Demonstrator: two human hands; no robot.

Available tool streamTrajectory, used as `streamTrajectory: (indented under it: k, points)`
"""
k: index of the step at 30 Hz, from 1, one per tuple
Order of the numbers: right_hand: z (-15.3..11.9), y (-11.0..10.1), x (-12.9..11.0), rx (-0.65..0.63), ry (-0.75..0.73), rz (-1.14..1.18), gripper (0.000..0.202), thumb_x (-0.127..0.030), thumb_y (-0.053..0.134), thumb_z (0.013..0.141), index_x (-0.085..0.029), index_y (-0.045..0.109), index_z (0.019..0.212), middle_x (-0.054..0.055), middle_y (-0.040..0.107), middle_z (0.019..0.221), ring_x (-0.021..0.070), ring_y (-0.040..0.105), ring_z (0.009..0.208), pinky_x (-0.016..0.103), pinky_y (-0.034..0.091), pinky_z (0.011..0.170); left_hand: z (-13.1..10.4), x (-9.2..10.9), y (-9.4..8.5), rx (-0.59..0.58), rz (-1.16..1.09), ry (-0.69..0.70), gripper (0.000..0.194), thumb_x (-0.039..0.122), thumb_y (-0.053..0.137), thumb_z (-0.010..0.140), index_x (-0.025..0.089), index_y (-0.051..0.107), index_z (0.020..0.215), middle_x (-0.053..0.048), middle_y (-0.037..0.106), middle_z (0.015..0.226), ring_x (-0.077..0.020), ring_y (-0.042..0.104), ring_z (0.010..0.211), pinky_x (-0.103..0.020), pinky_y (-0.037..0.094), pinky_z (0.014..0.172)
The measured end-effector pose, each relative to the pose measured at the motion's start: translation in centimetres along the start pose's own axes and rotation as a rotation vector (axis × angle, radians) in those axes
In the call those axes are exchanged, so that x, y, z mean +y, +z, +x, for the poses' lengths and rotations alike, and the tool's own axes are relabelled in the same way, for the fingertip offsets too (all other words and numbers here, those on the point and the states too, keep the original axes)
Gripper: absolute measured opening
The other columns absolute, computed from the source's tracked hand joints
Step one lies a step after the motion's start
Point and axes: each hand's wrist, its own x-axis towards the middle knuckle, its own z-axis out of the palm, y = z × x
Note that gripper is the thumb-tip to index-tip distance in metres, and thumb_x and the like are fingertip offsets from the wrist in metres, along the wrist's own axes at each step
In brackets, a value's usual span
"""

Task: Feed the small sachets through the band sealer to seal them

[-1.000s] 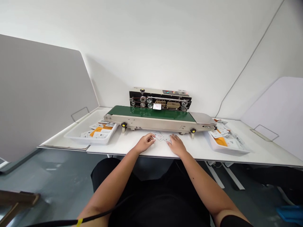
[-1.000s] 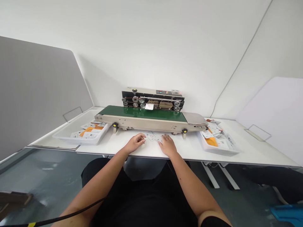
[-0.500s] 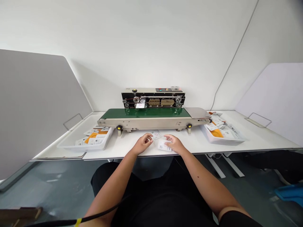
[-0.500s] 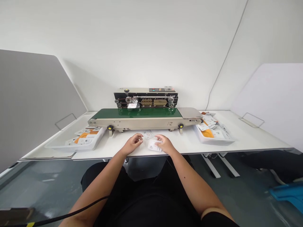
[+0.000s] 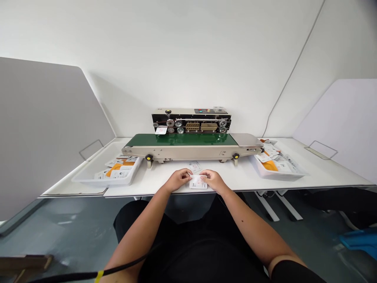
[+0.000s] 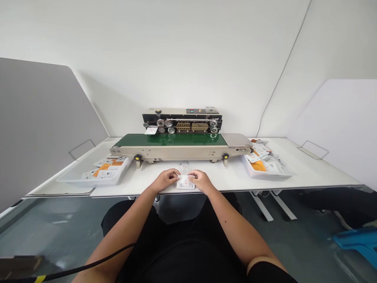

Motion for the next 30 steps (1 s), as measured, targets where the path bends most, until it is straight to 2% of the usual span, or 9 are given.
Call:
streamTrajectory:
  k: [5,7,9,13,16,18,21,24,30]
  points:
    - [0.3,-3.2,-3.3,-0.181,-0.074,-0.440,0.021,-0.040,0.064,0.083,-0.021,0.072,0.082,-0.002,0.064,0.069,0.0144,0.055,0.063,0.025,0.040,0.060,0.1,-0.3,-0.1,0.074,-0.042,0.023,0.034,0.044,0.070,0.083,0.017,0.058,0.099,-0.001,0.067,0.079,-0.0121,0.057,0.066,-0.023,0.042,0.064]
    - [1.1,-5.5,-5.7,-0.248,-0.122,-0.490,0.021,-0.040,0.064,0.085,-0.020,0.072,0.080,-0.002,0.064,0.067,0.0133,0.053,0.061,0.023,0.038,0.059,0.1,-0.4,-0.1,0.081,-0.053,0.026,0.034,0.044,0.068,0.085,0.018,0.055,0.104,-0.002,0.070,0.084,-0.0117,0.056,0.064,-0.024,0.042,0.063]
    - [2.4,-8.3,-8.2,-0.201,-0.153,-0.421,0.025,-0.044,0.064,0.086,-0.019,0.071,0.083,-0.002,0.064,0.068,0.0126,0.054,0.061,0.022,0.039,0.058,0.0,-0.5,-0.2,0.086,-0.049,0.030,0.036,0.043,0.065,0.087,0.019,0.053,0.110,-0.003,0.072,0.086,-0.0114,0.054,0.061,-0.024,0.042,0.063]
    - [6.7,-14.7,-11.4,0.315,-0.299,-0.011,0.031,-0.049,0.066,0.087,-0.018,0.064,0.087,0.000,0.062,0.069,0.0098,0.053,0.056,0.019,0.042,0.053,-0.1,-0.5,-0.3,0.108,-0.004,0.047,0.037,0.043,0.063,0.089,0.019,0.052,0.115,-0.004,0.072,0.091,-0.0125,0.055,0.065,-0.025,0.042,0.064]
    - [9.9,-18.7,-11.3,0.734,-0.380,0.168,0.024,-0.041,0.059,0.091,-0.018,0.059,0.087,0.000,0.061,0.066,0.0079,0.052,0.050,0.016,0.040,0.046,-0.2,-0.5,-0.3,0.115,0.018,0.052,0.038,0.042,0.063,0.088,0.019,0.053,0.116,-0.005,0.072,0.091,-0.0134,0.057,0.068,-0.026,0.043,0.066]
    - [11.5,-20.2,-10.2,0.907,-0.306,0.172,0.017,-0.033,0.056,0.091,-0.017,0.059,0.087,-0.001,0.060,0.062,0.0083,0.053,0.048,0.015,0.040,0.042,-0.2,-0.5,-0.3,0.118,0.020,0.053,0.037,0.041,0.064,0.088,0.019,0.053,0.116,-0.004,0.071,0.090,-0.0134,0.056,0.068,-0.026,0.043,0.066]
    - [13.0,-20.4,-8.1,0.960,-0.058,0.151,0.006,-0.019,0.055,0.084,-0.015,0.060,0.084,-0.001,0.058,0.057,0.0093,0.054,0.044,0.016,0.041,0.039,-0.1,-0.5,-0.3,0.122,0.016,0.057,0.038,0.040,0.065,0.087,0.019,0.053,0.116,-0.004,0.071,0.088,-0.0134,0.056,0.068,-0.026,0.043,0.066]
    - [14.3,-18.8,-6.7,0.840,0.140,0.181,0.006,-0.009,0.056,0.076,-0.014,0.060,0.077,-0.001,0.056,0.051,0.0093,0.051,0.040,0.017,0.040,0.036,-0.1,-0.6,-0.3,0.122,0.010,0.065,0.038,0.042,0.066,0.086,0.019,0.054,0.114,-0.004,0.071,0.088,-0.0141,0.058,0.070,-0.026,0.043,0.067]
    - [17.8,-14.0,-7.3,0.656,0.247,0.235,0.011,-0.003,0.061,0.073,-0.013,0.060,0.073,0.001,0.056,0.049,0.0097,0.050,0.038,0.018,0.041,0.036,0.0,-0.6,-0.3,0.112,0.019,0.062,0.035,0.038,0.065,0.087,0.019,0.054,0.114,-0.004,0.070,0.087,-0.0131,0.056,0.067,-0.025,0.042,0.065]
